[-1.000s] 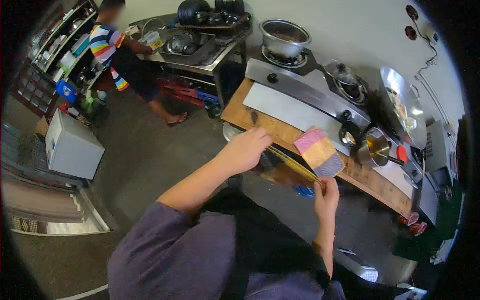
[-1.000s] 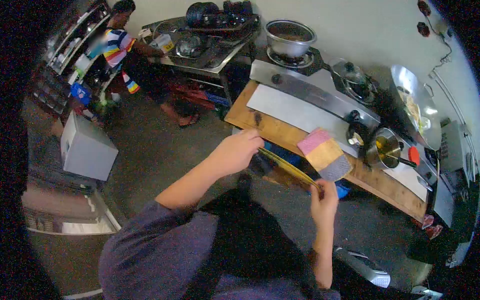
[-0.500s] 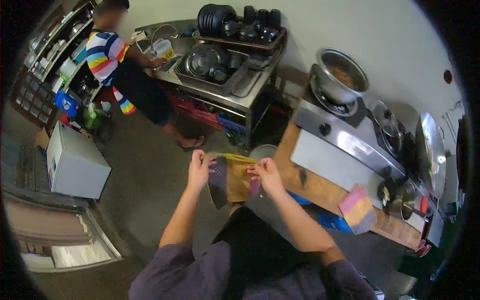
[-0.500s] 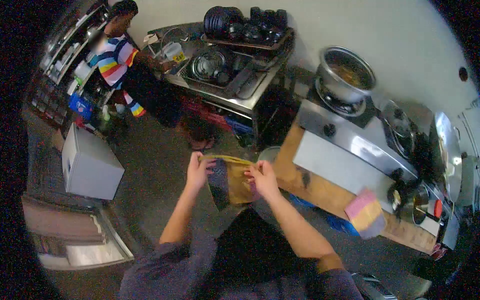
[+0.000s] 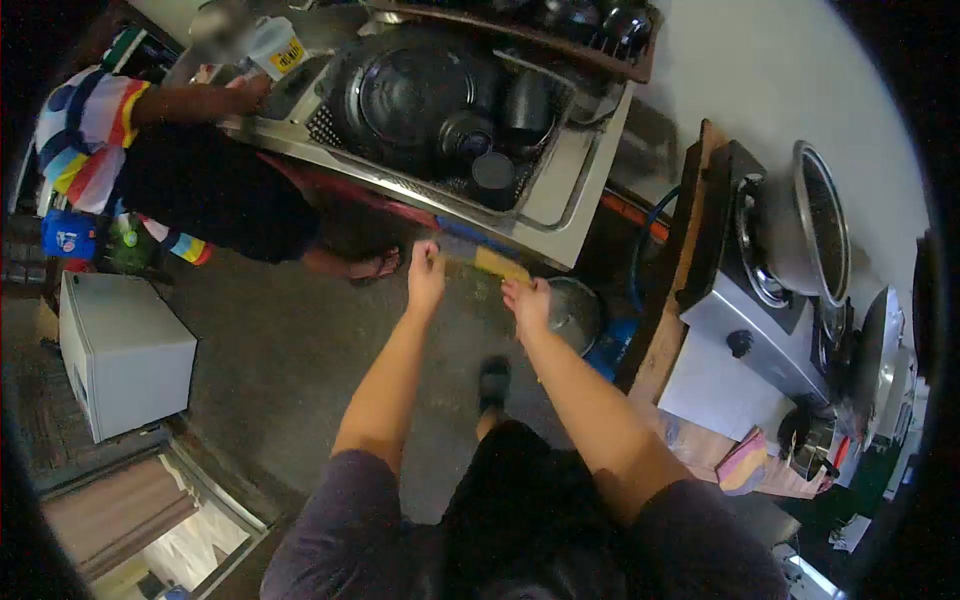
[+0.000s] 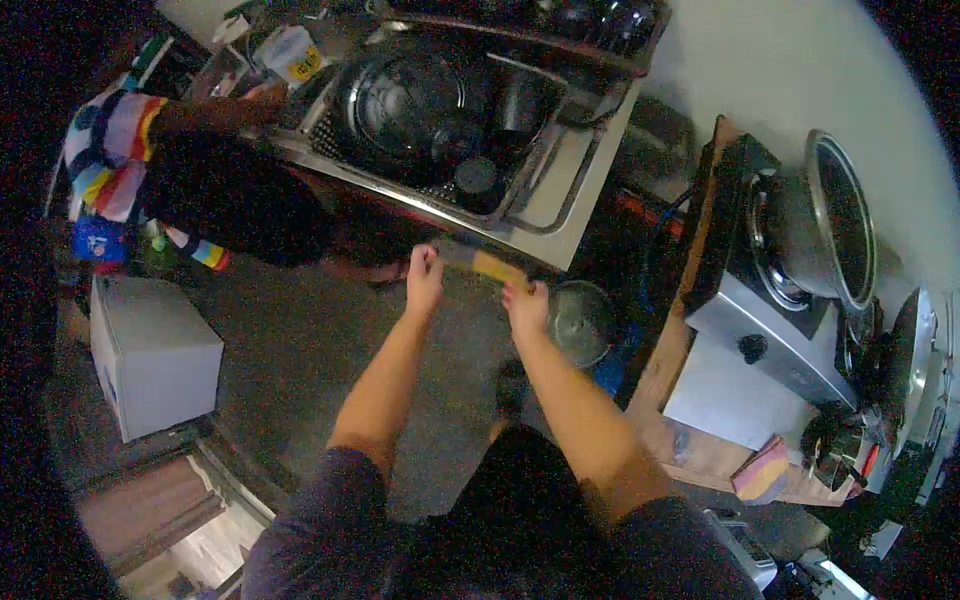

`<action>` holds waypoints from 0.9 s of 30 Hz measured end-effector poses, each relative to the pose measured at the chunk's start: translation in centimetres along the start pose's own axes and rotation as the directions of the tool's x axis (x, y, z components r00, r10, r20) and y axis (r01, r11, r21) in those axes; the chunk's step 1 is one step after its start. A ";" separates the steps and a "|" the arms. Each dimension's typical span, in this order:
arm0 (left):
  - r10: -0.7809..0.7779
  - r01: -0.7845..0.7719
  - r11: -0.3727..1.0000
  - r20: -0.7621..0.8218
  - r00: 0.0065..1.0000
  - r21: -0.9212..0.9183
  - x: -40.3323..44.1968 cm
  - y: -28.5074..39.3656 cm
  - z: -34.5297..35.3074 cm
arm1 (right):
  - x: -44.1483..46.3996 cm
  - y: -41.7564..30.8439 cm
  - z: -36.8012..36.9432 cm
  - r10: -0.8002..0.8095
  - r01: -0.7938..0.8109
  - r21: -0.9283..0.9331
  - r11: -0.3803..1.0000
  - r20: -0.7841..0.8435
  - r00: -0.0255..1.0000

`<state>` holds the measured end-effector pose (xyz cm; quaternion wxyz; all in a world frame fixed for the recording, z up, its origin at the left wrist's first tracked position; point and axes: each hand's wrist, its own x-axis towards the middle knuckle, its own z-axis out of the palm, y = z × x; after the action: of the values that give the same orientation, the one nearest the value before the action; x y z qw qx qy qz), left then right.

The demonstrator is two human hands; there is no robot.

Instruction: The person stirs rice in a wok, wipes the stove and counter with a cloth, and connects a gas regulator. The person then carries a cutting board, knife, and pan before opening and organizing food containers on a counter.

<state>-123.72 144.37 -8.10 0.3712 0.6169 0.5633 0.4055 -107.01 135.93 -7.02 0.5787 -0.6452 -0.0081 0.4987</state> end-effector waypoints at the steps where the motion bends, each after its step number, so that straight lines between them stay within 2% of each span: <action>1: -0.217 0.224 0.966 0.066 0.974 -0.131 2.3 0.0 1.0 | 1.7 -0.2 1.1 0.022 -0.022 0.032 0.999 -0.012 1.000; 2: -0.411 0.438 0.866 0.156 0.898 -0.241 4.6 -0.4 2.1 | 4.7 0.8 1.6 -0.169 0.165 -0.263 0.951 0.007 0.986; 3: -0.309 0.323 0.912 0.097 0.946 -0.253 7.0 -2.2 3.8 | 8.5 2.6 1.6 -0.339 0.331 -0.525 0.784 0.084 0.937; 4: -0.198 0.202 0.945 0.039 0.979 -0.259 8.6 -3.9 5.4 | 10.3 3.6 1.6 -0.426 0.430 -0.629 0.648 0.168 0.889; 5: 0.042 -0.029 0.994 0.124 0.991 -0.103 9.5 -1.5 5.2 | 12.0 4.6 1.7 -0.506 0.512 -0.708 0.487 0.249 0.826; 6: 0.093 -0.090 0.996 0.160 0.983 -0.030 10.7 -0.8 6.4 | 12.6 5.3 1.8 -0.546 0.561 -0.694 0.452 0.283 0.789; 9: 0.072 -0.105 0.983 0.212 0.975 0.152 11.9 -1.0 10.5 | 11.6 5.9 0.8 -0.424 0.479 -0.827 0.294 0.336 0.841; 10: 0.060 -0.108 0.970 0.218 0.974 0.216 12.1 -0.9 11.7 | 8.7 2.2 1.0 -0.245 0.360 -0.803 0.475 0.272 0.930; 11: 0.046 -0.106 0.957 0.218 0.975 0.270 12.0 -1.3 12.5 | 6.6 0.1 0.6 -0.049 0.203 -0.756 0.623 0.221 0.974; 13: 0.028 -0.103 0.933 0.215 0.976 0.346 11.9 -2.0 13.5 | 4.8 1.7 -2.0 -0.176 0.288 -0.720 0.631 0.229 0.958; 15: 0.011 -0.099 0.912 0.218 0.976 0.398 12.1 -2.7 14.1 | 2.6 2.3 -4.8 -0.169 0.344 -0.712 0.612 0.307 0.936; 16: 0.005 -0.100 0.903 0.220 0.975 0.419 12.2 -2.9 14.3 | 0.9 1.2 -6.0 -0.095 0.357 -0.719 0.596 0.379 0.921; 18: -0.004 -0.102 0.883 0.225 0.974 0.458 12.2 -3.6 14.9 | -1.0 1.2 -8.2 0.148 0.202 -0.684 0.701 0.416 0.897; 21: -0.008 -0.106 0.857 0.220 0.975 0.504 12.9 -4.1 15.5 | -5.5 -2.6 -9.0 0.146 0.343 -0.703 0.623 0.536 0.832; 24: -0.010 -0.119 0.832 0.229 0.973 0.542 12.9 -5.1 16.4 | -8.7 -6.6 -9.4 0.081 0.505 -0.718 0.479 0.609 0.789; 27: -0.003 -0.139 0.809 0.241 0.971 0.571 13.4 -5.7 16.6 | -11.3 -9.2 -11.4 -0.056 0.580 -0.649 0.493 0.642 0.765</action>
<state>-110.19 158.25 -18.78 0.2116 0.7636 0.5909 0.1518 -100.03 123.94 5.13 0.2676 -0.6533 -0.5271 0.4730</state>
